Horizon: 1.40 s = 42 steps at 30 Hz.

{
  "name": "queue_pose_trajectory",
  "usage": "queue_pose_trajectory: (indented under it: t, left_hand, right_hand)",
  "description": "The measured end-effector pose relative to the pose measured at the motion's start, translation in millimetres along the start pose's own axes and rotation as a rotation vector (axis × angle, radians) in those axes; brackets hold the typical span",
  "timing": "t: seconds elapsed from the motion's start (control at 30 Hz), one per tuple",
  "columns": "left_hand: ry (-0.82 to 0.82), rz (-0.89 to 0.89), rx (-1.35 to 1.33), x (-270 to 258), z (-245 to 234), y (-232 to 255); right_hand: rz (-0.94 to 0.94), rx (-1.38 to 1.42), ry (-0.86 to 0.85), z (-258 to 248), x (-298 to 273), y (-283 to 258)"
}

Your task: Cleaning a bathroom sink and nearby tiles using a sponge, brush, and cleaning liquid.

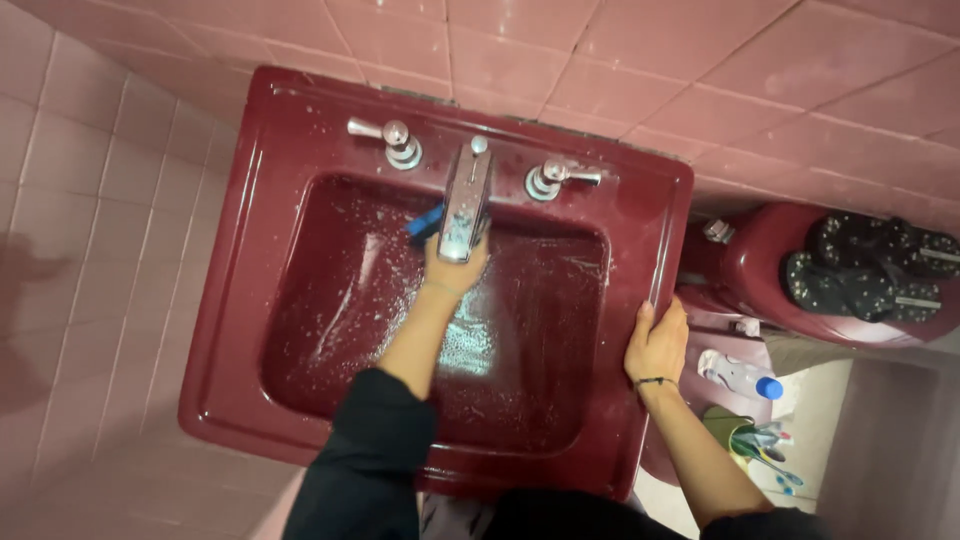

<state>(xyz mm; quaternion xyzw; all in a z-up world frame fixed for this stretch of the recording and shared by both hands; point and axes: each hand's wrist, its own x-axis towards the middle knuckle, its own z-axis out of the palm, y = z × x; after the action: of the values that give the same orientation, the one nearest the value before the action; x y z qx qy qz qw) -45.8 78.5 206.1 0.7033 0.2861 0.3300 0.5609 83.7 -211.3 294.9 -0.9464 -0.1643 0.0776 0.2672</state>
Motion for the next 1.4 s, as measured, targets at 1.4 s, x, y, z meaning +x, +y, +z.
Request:
queue_pose_trajectory:
  t: [1.4]
  left_hand:
    - [-0.205,0.026,0.076,11,-49,-39]
  right_hand:
    - [-0.067,-0.037,0.016,14,3,28]
